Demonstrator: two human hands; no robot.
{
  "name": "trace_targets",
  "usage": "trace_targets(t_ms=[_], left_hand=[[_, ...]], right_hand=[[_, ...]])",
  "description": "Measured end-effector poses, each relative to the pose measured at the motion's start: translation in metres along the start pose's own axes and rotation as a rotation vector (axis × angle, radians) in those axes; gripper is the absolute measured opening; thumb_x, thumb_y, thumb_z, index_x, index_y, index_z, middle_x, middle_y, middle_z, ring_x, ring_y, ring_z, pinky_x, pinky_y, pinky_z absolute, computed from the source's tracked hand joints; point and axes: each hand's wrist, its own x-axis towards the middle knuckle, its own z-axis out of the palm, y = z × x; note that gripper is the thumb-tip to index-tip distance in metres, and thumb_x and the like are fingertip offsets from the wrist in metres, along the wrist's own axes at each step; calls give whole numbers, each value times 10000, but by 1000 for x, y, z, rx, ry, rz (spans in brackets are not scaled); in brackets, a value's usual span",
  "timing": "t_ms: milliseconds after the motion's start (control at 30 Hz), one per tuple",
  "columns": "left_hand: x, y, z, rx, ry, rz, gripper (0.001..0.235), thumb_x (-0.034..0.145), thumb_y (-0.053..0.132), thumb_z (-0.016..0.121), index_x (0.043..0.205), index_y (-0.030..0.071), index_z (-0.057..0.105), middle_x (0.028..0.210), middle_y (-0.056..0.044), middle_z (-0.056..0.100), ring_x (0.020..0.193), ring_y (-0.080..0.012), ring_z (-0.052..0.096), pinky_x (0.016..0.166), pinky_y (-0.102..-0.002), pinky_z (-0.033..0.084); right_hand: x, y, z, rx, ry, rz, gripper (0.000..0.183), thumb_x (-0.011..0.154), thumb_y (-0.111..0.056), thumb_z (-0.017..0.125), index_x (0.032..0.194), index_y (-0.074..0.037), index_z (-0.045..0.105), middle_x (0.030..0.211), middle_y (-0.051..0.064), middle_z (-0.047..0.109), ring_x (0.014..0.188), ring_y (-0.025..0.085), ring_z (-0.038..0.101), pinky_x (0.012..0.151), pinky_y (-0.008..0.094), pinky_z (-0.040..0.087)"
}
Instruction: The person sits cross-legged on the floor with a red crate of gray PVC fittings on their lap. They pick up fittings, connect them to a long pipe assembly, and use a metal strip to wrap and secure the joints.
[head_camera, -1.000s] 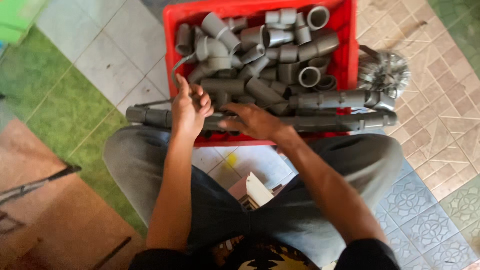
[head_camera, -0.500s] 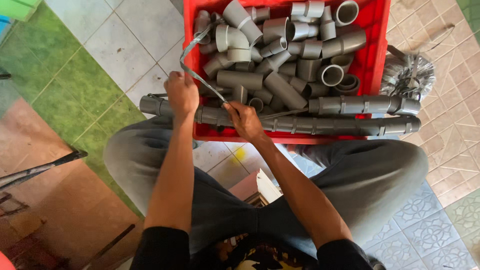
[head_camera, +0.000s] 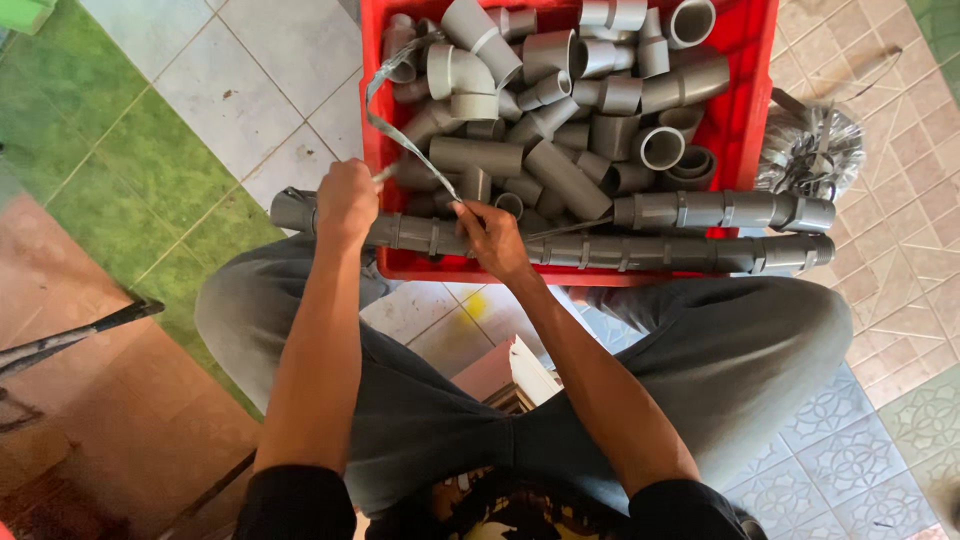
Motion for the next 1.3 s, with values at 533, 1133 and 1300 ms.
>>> trace_targets(t_ms=[533, 1133, 1300], left_hand=[[-84, 42, -111, -678, 469, 37, 270, 1034, 177, 515, 814, 96, 648, 669, -73, 682, 752, -350, 694, 753, -483, 548], [-33, -4, -12, -910, 947, -429, 636, 893, 478, 745, 931, -116, 522, 842, -220, 598, 789, -322, 681, 742, -440, 551], [-14, -14, 30, -1151, 594, -528, 917, 841, 528, 875, 1160, -171, 373, 1083, -336, 554, 1064, -432, 636, 844, -604, 502]], right_hand=[[18, -9, 1, 146, 122, -68, 248, 1048, -189, 551, 1026, -30, 741, 591, 98, 637, 552, 126, 553, 522, 303, 471], [7, 4, -18, -772, -102, -193, 675, 598, -293, 931, 1031, -18, 491, 933, 193, 571, 969, 407, 610, 845, 525, 493], [11, 28, -19, -761, -203, -76, 529, 708, -175, 861, 1050, 1, 496, 881, 226, 623, 882, 434, 667, 764, 513, 537]])
